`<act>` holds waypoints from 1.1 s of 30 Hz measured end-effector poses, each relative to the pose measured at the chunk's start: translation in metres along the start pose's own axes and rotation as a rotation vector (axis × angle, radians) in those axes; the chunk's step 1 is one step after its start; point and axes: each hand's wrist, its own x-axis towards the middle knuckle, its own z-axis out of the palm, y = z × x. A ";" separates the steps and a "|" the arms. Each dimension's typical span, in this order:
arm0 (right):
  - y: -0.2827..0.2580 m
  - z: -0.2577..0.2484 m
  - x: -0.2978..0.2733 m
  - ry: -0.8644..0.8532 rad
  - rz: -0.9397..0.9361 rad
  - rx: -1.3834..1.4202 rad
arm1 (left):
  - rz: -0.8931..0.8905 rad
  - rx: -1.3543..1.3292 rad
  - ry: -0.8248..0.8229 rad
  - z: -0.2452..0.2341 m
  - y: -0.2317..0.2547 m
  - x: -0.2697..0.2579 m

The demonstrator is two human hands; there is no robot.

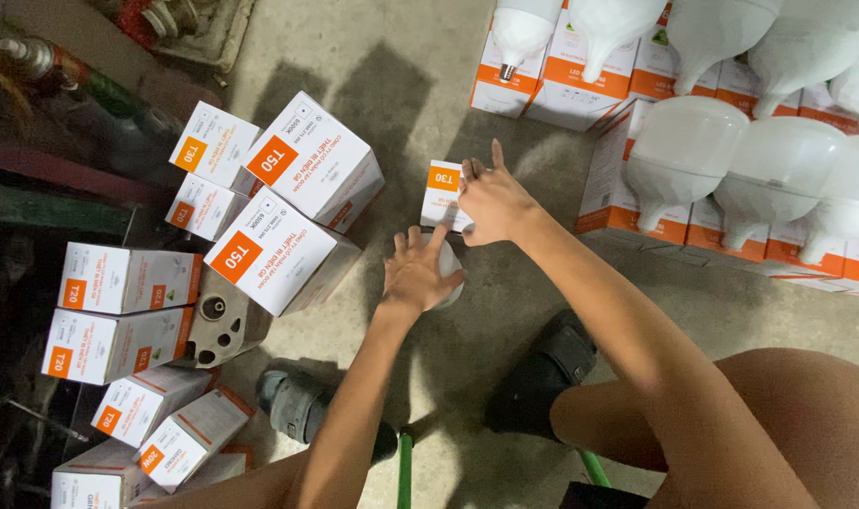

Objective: The person picks up LED light bulbs from a floor arrangement and places them into individual cardboard boxes, closing the box flaps for each one.

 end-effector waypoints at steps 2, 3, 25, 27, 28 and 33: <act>-0.005 -0.011 0.007 -0.094 0.052 0.024 | -0.008 0.031 -0.015 0.000 -0.001 0.003; -0.006 -0.013 0.006 -0.094 0.053 0.028 | -0.002 0.053 -0.016 0.002 0.000 0.004; 0.033 0.039 -0.030 0.472 0.192 0.387 | 0.049 0.056 0.099 0.007 0.003 0.007; 0.029 0.024 -0.029 0.270 0.500 0.511 | 0.031 0.049 0.068 0.002 0.005 0.003; 0.026 0.019 -0.025 0.437 0.725 0.959 | 0.013 0.041 0.035 0.001 0.006 0.002; 0.021 0.045 -0.011 0.673 0.929 2.126 | 0.034 0.000 0.059 0.002 0.010 -0.014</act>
